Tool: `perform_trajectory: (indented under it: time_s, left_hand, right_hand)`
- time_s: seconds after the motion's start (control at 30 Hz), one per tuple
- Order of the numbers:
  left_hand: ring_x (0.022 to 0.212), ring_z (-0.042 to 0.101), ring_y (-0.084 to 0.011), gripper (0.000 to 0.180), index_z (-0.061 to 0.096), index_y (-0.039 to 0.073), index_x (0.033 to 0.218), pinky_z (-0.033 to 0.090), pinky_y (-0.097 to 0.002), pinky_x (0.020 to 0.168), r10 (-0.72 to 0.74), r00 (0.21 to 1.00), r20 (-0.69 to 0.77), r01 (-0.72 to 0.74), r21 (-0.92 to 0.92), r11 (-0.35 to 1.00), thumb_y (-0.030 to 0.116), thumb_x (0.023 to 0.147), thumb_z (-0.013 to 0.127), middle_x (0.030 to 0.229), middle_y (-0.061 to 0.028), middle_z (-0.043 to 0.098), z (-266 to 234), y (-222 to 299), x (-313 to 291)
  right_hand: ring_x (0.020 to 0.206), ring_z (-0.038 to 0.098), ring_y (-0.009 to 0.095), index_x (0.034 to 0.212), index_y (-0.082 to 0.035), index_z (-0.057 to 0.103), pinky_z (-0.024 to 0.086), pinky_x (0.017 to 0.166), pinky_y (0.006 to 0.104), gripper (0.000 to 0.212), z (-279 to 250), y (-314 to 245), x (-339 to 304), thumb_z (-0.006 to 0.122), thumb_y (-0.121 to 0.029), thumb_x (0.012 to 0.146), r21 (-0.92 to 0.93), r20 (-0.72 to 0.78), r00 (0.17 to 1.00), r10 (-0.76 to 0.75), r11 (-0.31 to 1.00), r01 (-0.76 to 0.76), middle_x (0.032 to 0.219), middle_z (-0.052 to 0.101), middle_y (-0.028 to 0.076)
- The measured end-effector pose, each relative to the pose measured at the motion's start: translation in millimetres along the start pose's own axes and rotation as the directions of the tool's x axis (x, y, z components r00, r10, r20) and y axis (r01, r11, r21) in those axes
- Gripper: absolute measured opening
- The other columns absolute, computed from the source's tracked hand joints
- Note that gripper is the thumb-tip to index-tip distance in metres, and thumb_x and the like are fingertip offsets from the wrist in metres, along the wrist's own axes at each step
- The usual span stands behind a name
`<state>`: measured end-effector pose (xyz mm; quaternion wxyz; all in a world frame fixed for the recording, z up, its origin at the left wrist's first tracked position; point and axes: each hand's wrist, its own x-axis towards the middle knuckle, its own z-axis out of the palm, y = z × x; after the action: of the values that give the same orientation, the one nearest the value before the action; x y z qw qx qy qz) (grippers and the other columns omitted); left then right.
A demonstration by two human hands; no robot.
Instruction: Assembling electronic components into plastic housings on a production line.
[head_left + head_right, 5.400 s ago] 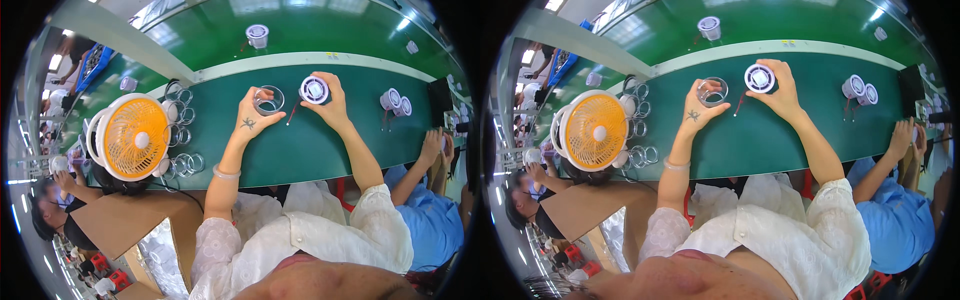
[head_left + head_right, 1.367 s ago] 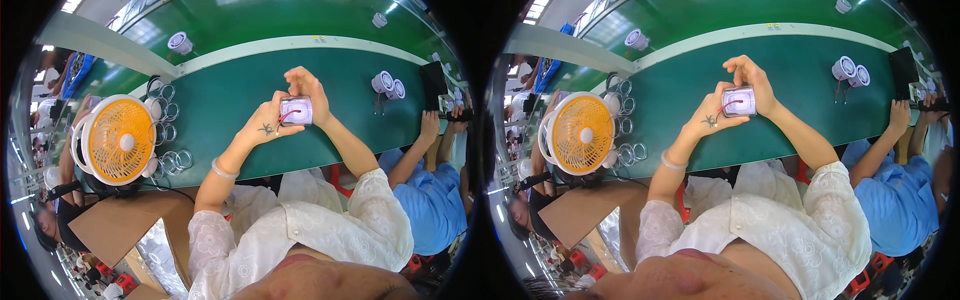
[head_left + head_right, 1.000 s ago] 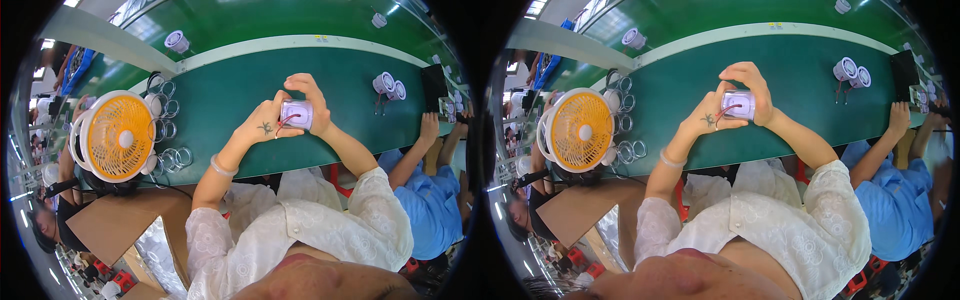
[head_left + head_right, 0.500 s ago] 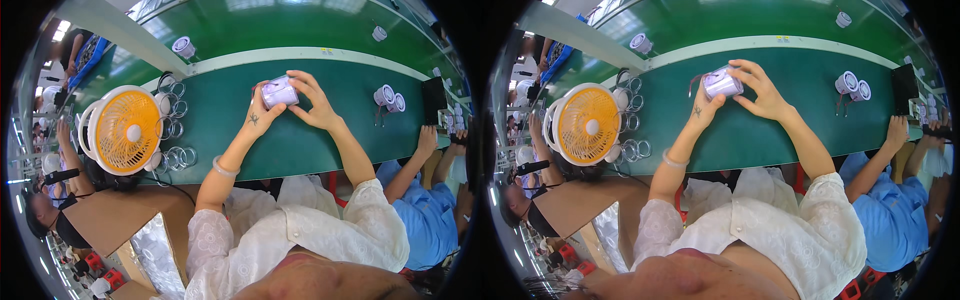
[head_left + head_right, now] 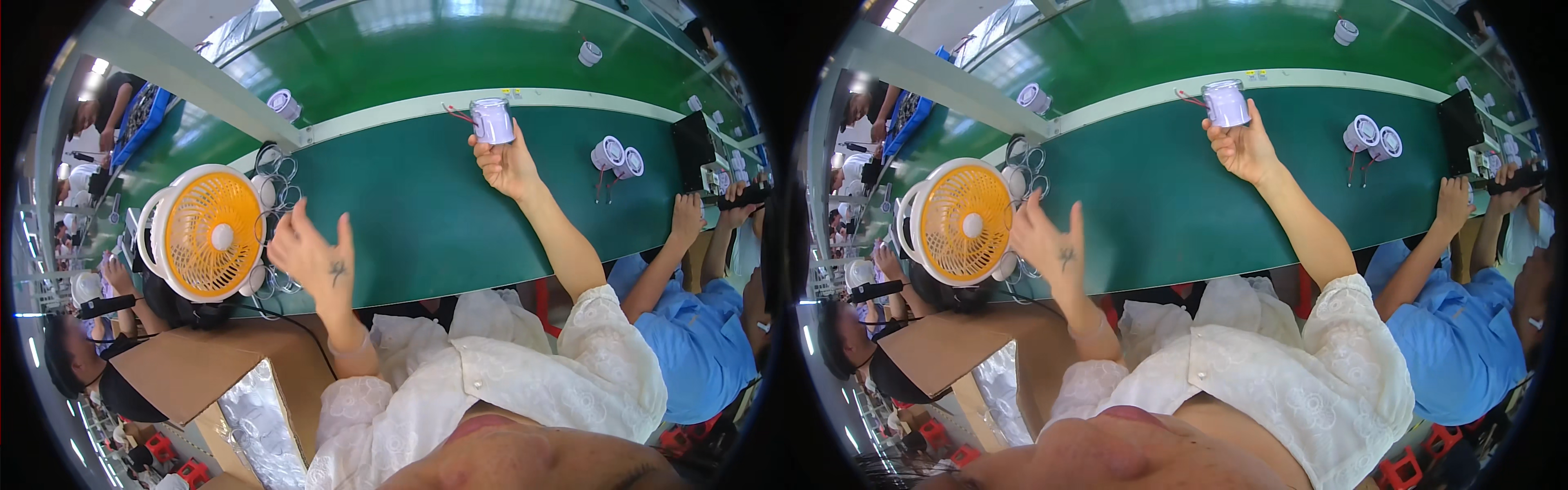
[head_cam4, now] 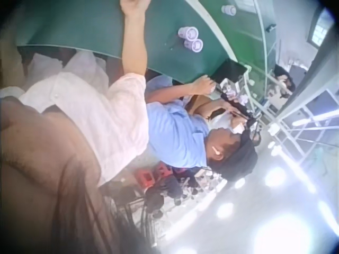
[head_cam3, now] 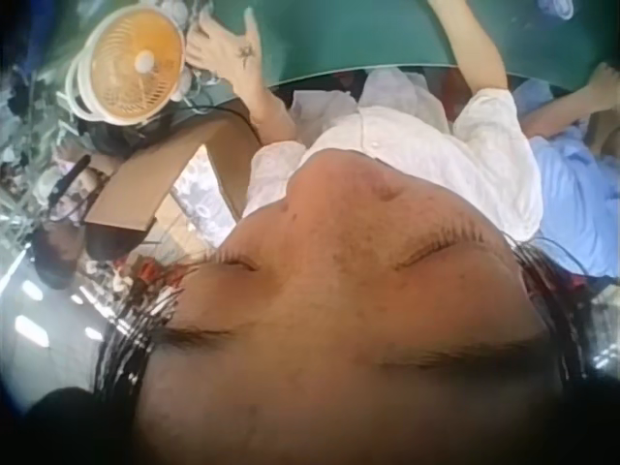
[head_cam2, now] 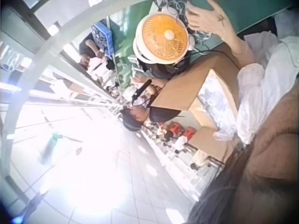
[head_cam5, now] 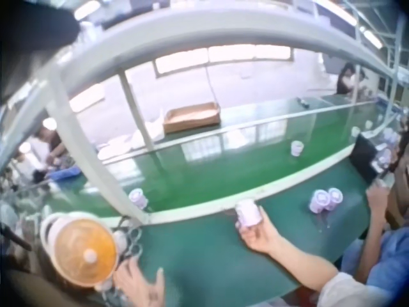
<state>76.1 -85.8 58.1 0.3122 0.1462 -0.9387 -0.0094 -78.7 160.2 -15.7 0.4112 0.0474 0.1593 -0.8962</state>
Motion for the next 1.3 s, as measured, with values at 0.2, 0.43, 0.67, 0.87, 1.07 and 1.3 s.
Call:
perform_trajectory:
  time_s: [0.2,0.43,0.67,0.87,1.07,1.3]
  left_hand:
    - [0.087,0.042,-0.0286,0.043,0.047,0.007,0.103,0.031,-0.0395,0.080,-0.212,0.951,0.225,0.197,0.086,0.977,0.023,0.067,0.065,0.093,-0.0141,0.043,-3.6,-46.7,-39.5]
    - [0.084,0.050,-0.0218,0.029,0.049,0.008,0.100,0.029,-0.0395,0.087,-0.066,0.960,0.272,0.088,-0.069,0.994,0.006,0.071,0.054,0.084,-0.0069,0.050,-1.7,-46.8,-48.9]
    - [0.084,0.051,-0.0225,0.033,0.051,0.009,0.101,0.030,-0.0411,0.085,0.292,0.931,0.220,-0.131,-0.545,0.828,0.002,0.070,0.053,0.087,-0.0069,0.054,25.0,12.2,-29.9]
    - [0.093,0.044,-0.0328,0.039,0.051,0.007,0.102,0.039,-0.0383,0.079,0.414,0.888,0.201,-0.145,-0.731,0.667,-0.006,0.065,0.055,0.105,-0.0146,0.043,57.9,33.4,-12.3]
    - [0.109,0.035,-0.0373,0.070,0.029,0.008,0.121,0.035,-0.0380,0.090,0.317,0.945,0.076,-0.174,-0.705,0.688,-0.003,0.062,0.064,0.123,-0.0192,0.026,68.0,34.7,0.7]
    - [0.108,0.041,-0.0302,0.084,0.014,0.003,0.124,0.039,-0.0348,0.086,0.206,0.907,0.368,0.231,-0.842,0.487,0.003,0.060,0.068,0.122,-0.0189,0.028,83.9,38.5,4.2]
  right_hand:
    - [0.056,0.050,0.010,0.102,0.005,0.043,0.042,0.044,0.0175,0.070,8.5,-11.3,11.2,0.028,-0.060,0.081,-0.227,-0.093,0.973,-0.210,0.956,0.185,0.076,0.053,0.007]
    - [0.093,0.044,0.028,0.120,-0.008,0.040,0.038,0.079,0.0378,0.057,11.2,-73.9,68.8,0.063,-0.028,0.072,-0.867,0.468,0.423,-0.776,-0.497,0.047,0.103,0.043,0.015]
    - [0.098,0.043,0.035,0.117,-0.017,0.044,0.037,0.084,0.0395,0.054,-15.9,-110.3,94.8,0.064,-0.014,0.067,-0.583,0.599,0.548,-0.584,-0.787,-0.201,0.119,0.040,0.014]
    - [0.109,0.039,0.033,0.118,-0.013,0.043,0.033,0.090,0.0392,0.055,16.2,-111.2,33.6,0.063,-0.020,0.068,-0.622,0.544,0.723,-0.425,-0.783,0.008,0.121,0.041,0.014]
    - [0.113,0.037,0.029,0.121,-0.019,0.039,0.029,0.093,0.0424,0.073,42.6,-110.2,-117.8,0.070,-0.015,0.055,-0.257,0.003,0.772,-0.636,-0.747,-0.614,0.122,0.041,0.012]
    - [0.106,0.042,0.028,0.122,-0.021,0.039,0.030,0.091,0.0435,0.073,10.3,-120.8,-138.8,0.068,-0.005,0.056,-0.154,0.024,0.760,-0.649,-0.754,-0.639,0.109,0.047,0.009]
